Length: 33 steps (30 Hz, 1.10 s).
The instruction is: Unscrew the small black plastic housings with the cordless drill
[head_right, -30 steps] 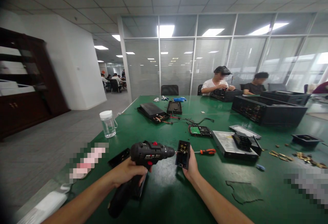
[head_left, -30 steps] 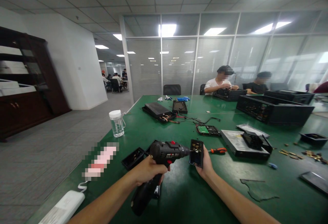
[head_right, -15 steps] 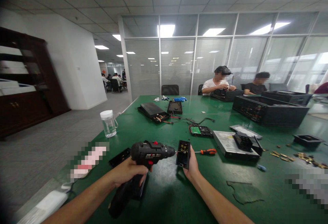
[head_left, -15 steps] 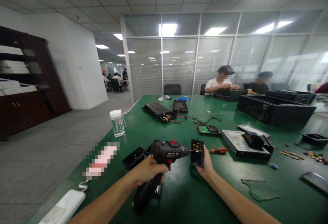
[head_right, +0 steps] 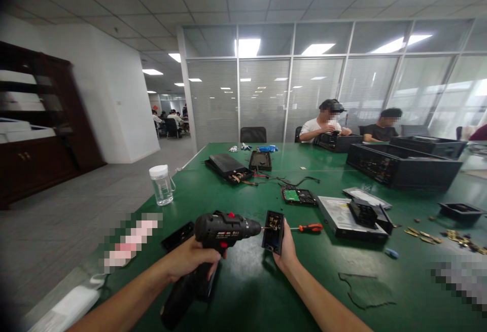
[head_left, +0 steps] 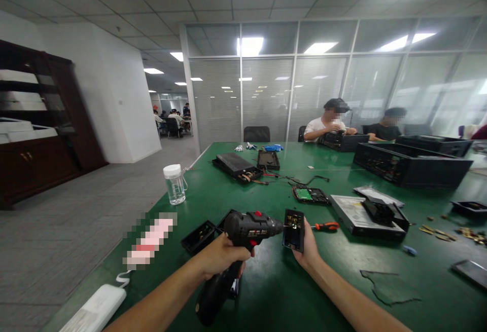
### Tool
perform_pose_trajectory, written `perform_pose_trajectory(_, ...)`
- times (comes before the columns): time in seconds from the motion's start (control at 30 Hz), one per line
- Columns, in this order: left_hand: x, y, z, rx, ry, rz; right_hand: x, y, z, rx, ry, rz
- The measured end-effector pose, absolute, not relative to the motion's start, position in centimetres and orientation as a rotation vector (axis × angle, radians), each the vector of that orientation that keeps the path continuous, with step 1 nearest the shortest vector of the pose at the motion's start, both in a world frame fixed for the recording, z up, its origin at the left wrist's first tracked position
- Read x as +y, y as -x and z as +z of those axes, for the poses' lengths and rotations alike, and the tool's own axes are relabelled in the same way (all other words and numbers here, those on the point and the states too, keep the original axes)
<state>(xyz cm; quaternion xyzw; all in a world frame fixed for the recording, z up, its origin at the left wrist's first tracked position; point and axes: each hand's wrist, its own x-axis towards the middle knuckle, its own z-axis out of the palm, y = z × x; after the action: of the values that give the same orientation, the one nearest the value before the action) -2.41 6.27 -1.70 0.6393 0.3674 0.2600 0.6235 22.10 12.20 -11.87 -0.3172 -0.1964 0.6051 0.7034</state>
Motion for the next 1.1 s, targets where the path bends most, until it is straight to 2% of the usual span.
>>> perform_pose_trajectory(1.1,5.55,2.15,-0.70,0.882,-1.416,0.587,11.97,-21.82,-11.20,-0.432,0.738,1.364)
